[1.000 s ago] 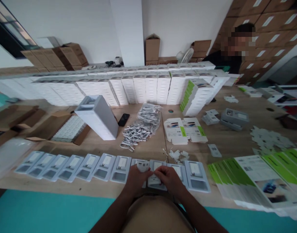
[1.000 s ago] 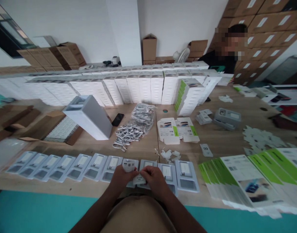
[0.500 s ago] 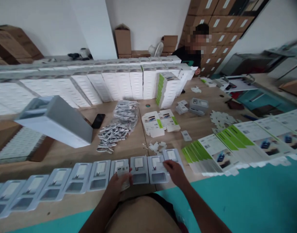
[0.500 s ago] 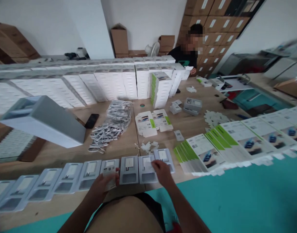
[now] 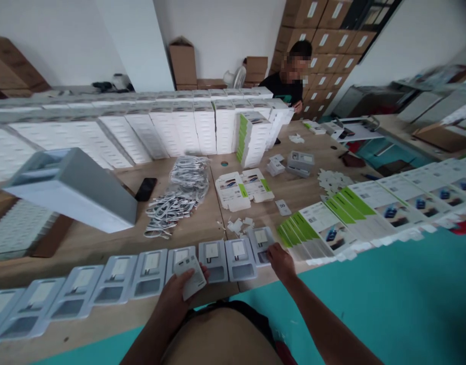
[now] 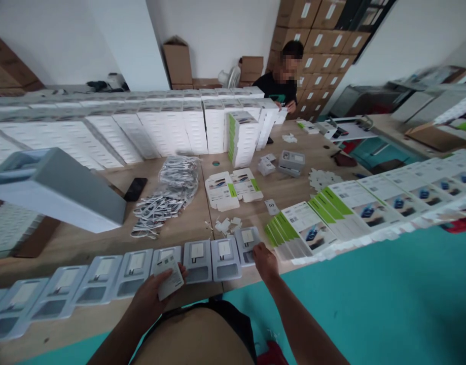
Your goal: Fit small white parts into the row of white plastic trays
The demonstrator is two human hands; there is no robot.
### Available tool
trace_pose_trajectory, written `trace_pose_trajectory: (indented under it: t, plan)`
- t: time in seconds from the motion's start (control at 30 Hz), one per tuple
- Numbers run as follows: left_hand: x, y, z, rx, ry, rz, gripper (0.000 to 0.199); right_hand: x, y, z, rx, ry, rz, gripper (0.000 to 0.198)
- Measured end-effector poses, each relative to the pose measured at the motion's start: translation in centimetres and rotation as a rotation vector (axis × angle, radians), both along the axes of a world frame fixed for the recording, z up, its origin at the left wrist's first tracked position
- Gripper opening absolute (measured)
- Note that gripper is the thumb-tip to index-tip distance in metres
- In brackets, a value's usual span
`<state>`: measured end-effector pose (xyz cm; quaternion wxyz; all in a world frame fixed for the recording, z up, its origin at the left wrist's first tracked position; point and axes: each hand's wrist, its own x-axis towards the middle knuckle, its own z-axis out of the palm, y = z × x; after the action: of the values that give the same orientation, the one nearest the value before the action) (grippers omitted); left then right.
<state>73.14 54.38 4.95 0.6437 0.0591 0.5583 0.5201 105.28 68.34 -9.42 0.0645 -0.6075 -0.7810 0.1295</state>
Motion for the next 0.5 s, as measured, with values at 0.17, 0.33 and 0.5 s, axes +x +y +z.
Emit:
trace_pose_trajectory:
  t: [0.17,0.33,0.5]
  plan:
    - [-1.1,-1.0,-1.2,0.160,0.543,-0.228,0.021,0.9,-0.6,-0.1,0.176,0.046,0.063,0.018]
    - [-2.2,-2.0,-3.0,0.243,0.819,-0.343,0.031,0.8,-1.6,0.4,0.228,0.112,0.077,0.020]
    - [-2.4,-2.4,-3.9,0.258,0.898,-0.312,0.036,-0.2,-1.9,0.9,0.092,-0.120,0.137,0.026]
